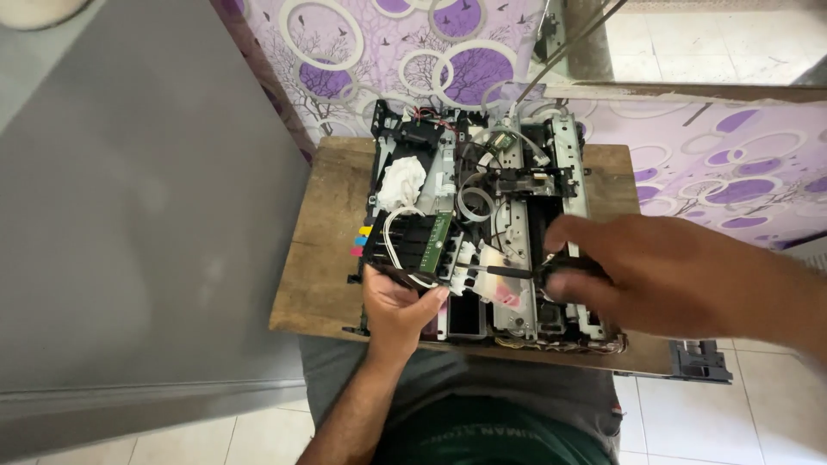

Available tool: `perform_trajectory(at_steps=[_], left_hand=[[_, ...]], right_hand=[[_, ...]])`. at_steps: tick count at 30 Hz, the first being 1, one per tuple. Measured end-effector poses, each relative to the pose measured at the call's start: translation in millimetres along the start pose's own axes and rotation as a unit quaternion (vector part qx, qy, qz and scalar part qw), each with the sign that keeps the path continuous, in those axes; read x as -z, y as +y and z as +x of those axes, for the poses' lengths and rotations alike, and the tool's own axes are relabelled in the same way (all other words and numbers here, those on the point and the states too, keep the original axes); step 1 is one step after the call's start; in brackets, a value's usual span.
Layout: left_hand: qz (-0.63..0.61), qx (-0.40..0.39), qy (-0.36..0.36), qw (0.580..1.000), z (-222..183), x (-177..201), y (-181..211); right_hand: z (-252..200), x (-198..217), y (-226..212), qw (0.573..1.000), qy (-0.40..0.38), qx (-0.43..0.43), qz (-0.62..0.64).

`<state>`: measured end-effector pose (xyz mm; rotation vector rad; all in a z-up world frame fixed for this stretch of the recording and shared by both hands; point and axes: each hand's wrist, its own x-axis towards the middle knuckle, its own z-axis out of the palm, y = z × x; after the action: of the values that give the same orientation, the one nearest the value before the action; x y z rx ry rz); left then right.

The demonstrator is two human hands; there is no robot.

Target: Disassembling and inspecting the internal ink carriage and ribbon cables of a printer using a screwdriver.

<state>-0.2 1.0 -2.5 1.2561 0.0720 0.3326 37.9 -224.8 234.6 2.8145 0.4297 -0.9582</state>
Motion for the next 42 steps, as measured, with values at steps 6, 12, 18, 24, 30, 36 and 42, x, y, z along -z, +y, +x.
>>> perform_trajectory(at_steps=[6, 12, 18, 24, 30, 36, 42], left_hand=[[-0.017, 0.004, 0.002, 1.0, 1.6, -4.0, 10.8], [0.001, 0.006, 0.002, 1.0, 0.9, 0.0, 3.3], [-0.013, 0.006, -0.014, 1.0, 1.4, -5.8, 13.4], [-0.051, 0.004, -0.028, 0.998, 1.1, -6.0, 10.9], [-0.02, -0.013, -0.026, 0.999, 1.3, -1.6, 7.1], [0.011, -0.002, -0.032, 0.999, -0.3, 3.0, 1.1], [0.0, -0.023, -0.031, 0.999, 3.1, -2.9, 9.9]], right_hand=[[6.7, -6.4, 5.5, 0.998, 0.017, -0.014, -0.056], [13.1, -43.3, 32.1, 0.958, 0.224, 0.133, -0.117], [10.9, -27.7, 25.5, 0.989, 0.105, 0.09, -0.051], [7.9, -19.3, 16.2, 0.99, 0.068, 0.117, 0.027], [7.7, -19.0, 16.6, 0.988, 0.066, 0.137, 0.019], [12.7, -24.3, 24.6, 0.984, 0.079, 0.158, 0.03], [13.4, -19.7, 23.7, 0.985, 0.068, 0.151, 0.058]])
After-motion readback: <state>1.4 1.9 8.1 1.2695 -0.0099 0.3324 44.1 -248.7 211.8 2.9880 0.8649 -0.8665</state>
